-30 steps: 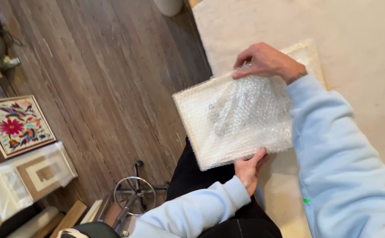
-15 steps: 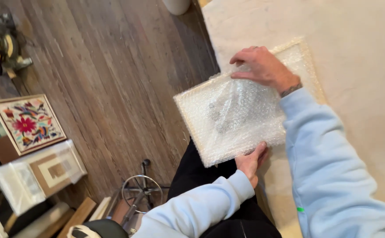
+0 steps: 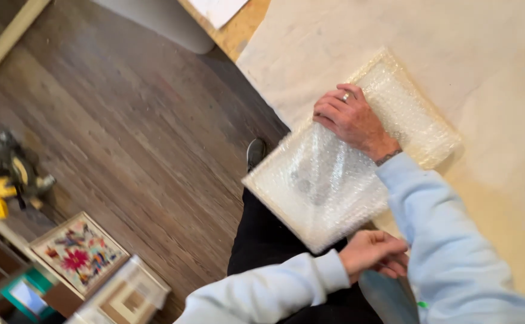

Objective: The recorder is wrapping a framed artwork in bubble wrap and securing it with tape.

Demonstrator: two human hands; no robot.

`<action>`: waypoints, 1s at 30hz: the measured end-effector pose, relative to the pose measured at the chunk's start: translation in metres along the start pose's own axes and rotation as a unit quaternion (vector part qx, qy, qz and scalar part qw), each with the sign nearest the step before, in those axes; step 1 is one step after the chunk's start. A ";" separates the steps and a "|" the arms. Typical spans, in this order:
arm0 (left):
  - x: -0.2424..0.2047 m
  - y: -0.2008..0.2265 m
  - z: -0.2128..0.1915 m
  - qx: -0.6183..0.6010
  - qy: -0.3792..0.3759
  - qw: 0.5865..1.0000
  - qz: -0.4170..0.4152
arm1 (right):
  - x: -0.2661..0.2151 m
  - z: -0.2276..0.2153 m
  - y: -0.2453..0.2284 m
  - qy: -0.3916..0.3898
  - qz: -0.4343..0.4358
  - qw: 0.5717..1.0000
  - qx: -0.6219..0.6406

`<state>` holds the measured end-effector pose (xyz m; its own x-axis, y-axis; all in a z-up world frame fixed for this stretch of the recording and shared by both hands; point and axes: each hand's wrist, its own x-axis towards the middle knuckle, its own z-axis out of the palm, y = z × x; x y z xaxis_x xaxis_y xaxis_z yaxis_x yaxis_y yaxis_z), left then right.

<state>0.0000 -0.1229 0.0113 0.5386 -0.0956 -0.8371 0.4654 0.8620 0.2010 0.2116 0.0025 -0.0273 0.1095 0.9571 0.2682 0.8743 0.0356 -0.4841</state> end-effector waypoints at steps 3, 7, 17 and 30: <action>-0.018 0.104 -0.060 0.349 0.079 0.879 0.316 | 0.004 -0.001 -0.001 0.001 0.009 1.000 -0.027; 0.006 0.199 -0.099 0.600 0.180 0.616 0.478 | 0.000 0.002 -0.004 0.012 0.026 0.996 -0.087; 0.024 0.219 -0.103 0.626 0.161 0.623 0.441 | -0.071 -0.073 -0.097 0.224 0.407 0.885 0.020; 0.024 0.233 -0.101 0.614 0.159 0.666 0.393 | -0.161 0.041 -0.151 0.400 0.698 0.579 0.134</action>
<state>0.0504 0.1262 -0.0130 0.8701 0.4224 -0.2541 0.4556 -0.4921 0.7418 0.0423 -0.1456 -0.0314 0.8982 -0.3283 -0.2923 -0.4231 -0.4658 -0.7772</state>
